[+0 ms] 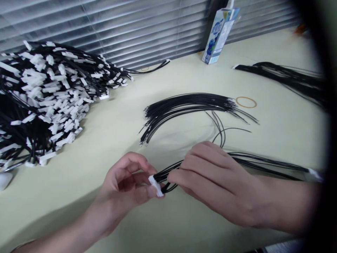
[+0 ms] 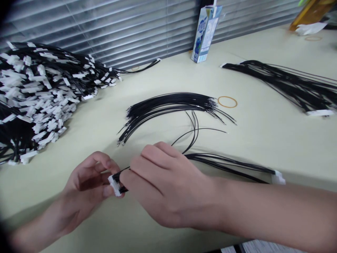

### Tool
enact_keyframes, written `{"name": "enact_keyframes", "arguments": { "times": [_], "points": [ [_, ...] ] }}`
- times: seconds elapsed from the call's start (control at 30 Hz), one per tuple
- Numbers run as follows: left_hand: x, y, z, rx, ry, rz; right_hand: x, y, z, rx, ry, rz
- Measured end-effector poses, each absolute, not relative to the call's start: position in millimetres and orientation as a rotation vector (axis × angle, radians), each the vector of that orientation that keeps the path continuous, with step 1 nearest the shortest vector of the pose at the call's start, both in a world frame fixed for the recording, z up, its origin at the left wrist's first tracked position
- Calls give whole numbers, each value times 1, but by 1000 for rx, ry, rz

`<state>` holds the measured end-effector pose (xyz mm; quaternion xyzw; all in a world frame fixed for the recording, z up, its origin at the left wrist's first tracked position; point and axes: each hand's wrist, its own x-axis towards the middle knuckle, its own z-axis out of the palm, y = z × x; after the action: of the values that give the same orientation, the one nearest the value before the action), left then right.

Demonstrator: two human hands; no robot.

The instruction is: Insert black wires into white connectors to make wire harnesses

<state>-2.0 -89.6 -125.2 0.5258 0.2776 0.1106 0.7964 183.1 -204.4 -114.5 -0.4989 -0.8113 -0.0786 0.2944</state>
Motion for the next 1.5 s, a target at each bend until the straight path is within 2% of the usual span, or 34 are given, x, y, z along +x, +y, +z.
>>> {"name": "enact_keyframes", "arguments": {
  "times": [0.63,0.83,0.97,1.1,1.23,1.5],
  "points": [
    [-4,-90,-126,1166,628,179,184,-201,-121,-1243,-2151,-321],
    [-5,-91,-125,1180,646,174,181,-197,-126,-1266,-2128,-207],
    [-2,-92,-126,1212,628,179,185,-188,-127,-1214,-1959,46],
    [1,-93,-125,1256,639,192,204,-169,-135,-1437,-1809,25],
    [3,-93,-121,1281,656,164,224,-152,-151,-1697,-2031,-2],
    [1,-94,-124,1288,660,194,230,-155,-154,-1688,-2152,-89]
  ]
}}
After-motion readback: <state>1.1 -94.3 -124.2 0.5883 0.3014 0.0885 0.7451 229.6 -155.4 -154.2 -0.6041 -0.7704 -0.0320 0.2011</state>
